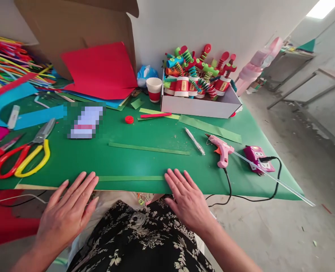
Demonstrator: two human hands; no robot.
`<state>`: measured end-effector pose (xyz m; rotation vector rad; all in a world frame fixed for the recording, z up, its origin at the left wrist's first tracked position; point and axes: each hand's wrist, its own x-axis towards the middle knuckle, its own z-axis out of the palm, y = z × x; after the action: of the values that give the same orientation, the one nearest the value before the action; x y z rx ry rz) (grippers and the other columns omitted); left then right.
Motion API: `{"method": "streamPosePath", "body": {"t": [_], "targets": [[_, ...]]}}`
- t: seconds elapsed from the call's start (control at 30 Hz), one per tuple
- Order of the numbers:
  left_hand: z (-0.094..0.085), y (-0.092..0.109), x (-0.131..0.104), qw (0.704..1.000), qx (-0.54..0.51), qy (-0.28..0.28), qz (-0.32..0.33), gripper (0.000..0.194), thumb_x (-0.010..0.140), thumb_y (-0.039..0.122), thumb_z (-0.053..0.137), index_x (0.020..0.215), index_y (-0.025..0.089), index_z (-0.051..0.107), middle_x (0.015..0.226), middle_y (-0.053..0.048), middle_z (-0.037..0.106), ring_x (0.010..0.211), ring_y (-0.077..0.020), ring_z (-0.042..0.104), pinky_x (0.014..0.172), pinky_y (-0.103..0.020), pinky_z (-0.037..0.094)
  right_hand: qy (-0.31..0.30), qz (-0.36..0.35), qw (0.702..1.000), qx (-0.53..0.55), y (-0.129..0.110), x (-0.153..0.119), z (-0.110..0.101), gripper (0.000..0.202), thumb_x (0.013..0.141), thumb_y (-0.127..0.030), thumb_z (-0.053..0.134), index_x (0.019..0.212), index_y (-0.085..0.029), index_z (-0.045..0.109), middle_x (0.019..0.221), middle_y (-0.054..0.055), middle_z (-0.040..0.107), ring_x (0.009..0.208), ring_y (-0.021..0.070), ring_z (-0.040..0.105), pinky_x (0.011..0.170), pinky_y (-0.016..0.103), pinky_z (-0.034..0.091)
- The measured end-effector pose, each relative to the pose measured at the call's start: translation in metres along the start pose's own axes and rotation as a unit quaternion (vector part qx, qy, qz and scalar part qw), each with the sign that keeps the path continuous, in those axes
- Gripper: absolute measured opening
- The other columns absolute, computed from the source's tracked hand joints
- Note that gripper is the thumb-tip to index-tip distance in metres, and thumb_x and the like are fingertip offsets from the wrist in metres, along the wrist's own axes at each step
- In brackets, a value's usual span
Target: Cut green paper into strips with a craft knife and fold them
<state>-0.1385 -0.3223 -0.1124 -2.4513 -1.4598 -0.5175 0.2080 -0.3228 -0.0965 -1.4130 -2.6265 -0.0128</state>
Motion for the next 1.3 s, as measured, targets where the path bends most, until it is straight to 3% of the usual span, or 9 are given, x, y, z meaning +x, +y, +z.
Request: {"method": "streamPosePath", "body": {"t": [0.17,0.27,0.4,0.5,0.6,0.8,1.07,1.2,1.3], "targets": [[-0.009,0.003,0.009,1.000,0.009,0.013,-0.025,0.064,0.093,0.021,0.052,0.154,0.018,0.032,0.139,-0.013,0.059,0.135,-0.0329,0.049,0.118,-0.055,0.026,0.019,0.020,0.999,-0.038,0.008,-0.012,-0.001,0.074,0.102,-0.041,0.040,0.159,-0.014,0.003,0.156,0.010,0.038,0.143,0.0259,0.039,0.117,0.049,0.033],[-0.007,0.039,0.037,0.999,-0.033,0.016,-0.017,0.057,0.095,0.024,0.050,0.149,0.011,0.038,0.146,-0.015,0.052,0.142,-0.0311,0.041,0.120,-0.053,0.024,0.024,0.019,0.998,-0.048,0.007,-0.012,0.000,0.074,0.102,-0.044,0.039,0.159,-0.014,0.003,0.155,0.011,0.040,0.142,0.0264,0.041,0.117,0.049,0.032],[0.011,0.100,0.077,0.993,-0.094,0.002,0.070,0.051,0.100,0.039,0.042,0.141,0.010,0.049,0.147,-0.010,0.052,0.144,-0.0256,0.038,0.123,-0.048,0.017,0.038,0.015,0.997,-0.059,0.006,-0.011,0.002,0.073,0.102,-0.045,0.037,0.159,-0.014,0.004,0.154,0.011,0.042,0.140,0.0263,0.044,0.116,0.048,0.032],[0.025,0.119,0.088,0.990,-0.076,-0.014,0.121,0.058,0.101,0.048,0.034,0.138,0.006,0.051,0.148,-0.012,0.051,0.144,-0.0261,0.037,0.122,-0.048,0.018,0.048,0.013,0.997,-0.067,0.008,-0.012,0.004,0.072,0.102,-0.046,0.037,0.159,-0.014,0.008,0.153,0.011,0.044,0.139,0.0263,0.045,0.116,0.047,0.032],[0.027,0.106,0.079,0.992,-0.056,-0.021,0.115,0.060,0.101,0.050,0.032,0.138,0.007,0.052,0.147,-0.011,0.052,0.142,-0.0259,0.039,0.122,-0.048,0.019,0.056,0.011,0.996,-0.068,0.009,-0.012,0.005,0.069,0.102,-0.045,0.036,0.159,-0.014,0.013,0.154,0.010,0.043,0.140,0.0259,0.043,0.118,0.046,0.028],[0.006,0.046,0.042,0.997,-0.052,-0.031,0.043,0.052,0.100,0.044,0.042,0.138,0.010,0.053,0.146,-0.008,0.054,0.139,-0.0259,0.044,0.124,-0.047,0.019,0.058,0.004,0.995,-0.076,0.010,-0.010,0.005,0.066,0.103,-0.044,0.033,0.158,-0.011,0.018,0.155,0.010,0.041,0.142,0.0253,0.041,0.122,0.043,0.019],[-0.009,-0.014,0.003,0.999,-0.004,-0.034,0.006,0.054,0.099,0.029,0.042,0.151,0.016,0.036,0.145,-0.009,0.054,0.137,-0.0281,0.046,0.121,-0.049,0.021,0.059,0.012,0.996,-0.065,0.011,-0.010,0.005,0.067,0.103,-0.045,0.033,0.159,-0.015,0.012,0.154,0.009,0.043,0.140,0.0254,0.044,0.120,0.047,0.024],[-0.013,-0.027,0.001,0.999,0.043,-0.009,0.030,0.059,0.097,0.028,0.048,0.153,0.017,0.033,0.143,-0.009,0.056,0.139,-0.0320,0.043,0.119,-0.052,0.021,0.052,0.015,0.997,-0.055,0.007,-0.010,0.001,0.072,0.101,-0.048,0.036,0.159,-0.017,0.006,0.154,0.009,0.044,0.141,0.0265,0.042,0.119,0.051,0.026],[-0.007,-0.018,0.011,0.998,0.048,0.039,0.019,0.059,0.098,0.033,0.048,0.152,0.013,0.033,0.140,-0.013,0.059,0.138,-0.0332,0.045,0.116,-0.051,0.026,0.064,0.035,0.996,-0.047,-0.002,-0.007,-0.001,0.078,0.099,-0.051,0.041,0.159,-0.016,0.005,0.157,0.011,0.038,0.145,0.0299,0.035,0.118,0.054,0.025]]}}
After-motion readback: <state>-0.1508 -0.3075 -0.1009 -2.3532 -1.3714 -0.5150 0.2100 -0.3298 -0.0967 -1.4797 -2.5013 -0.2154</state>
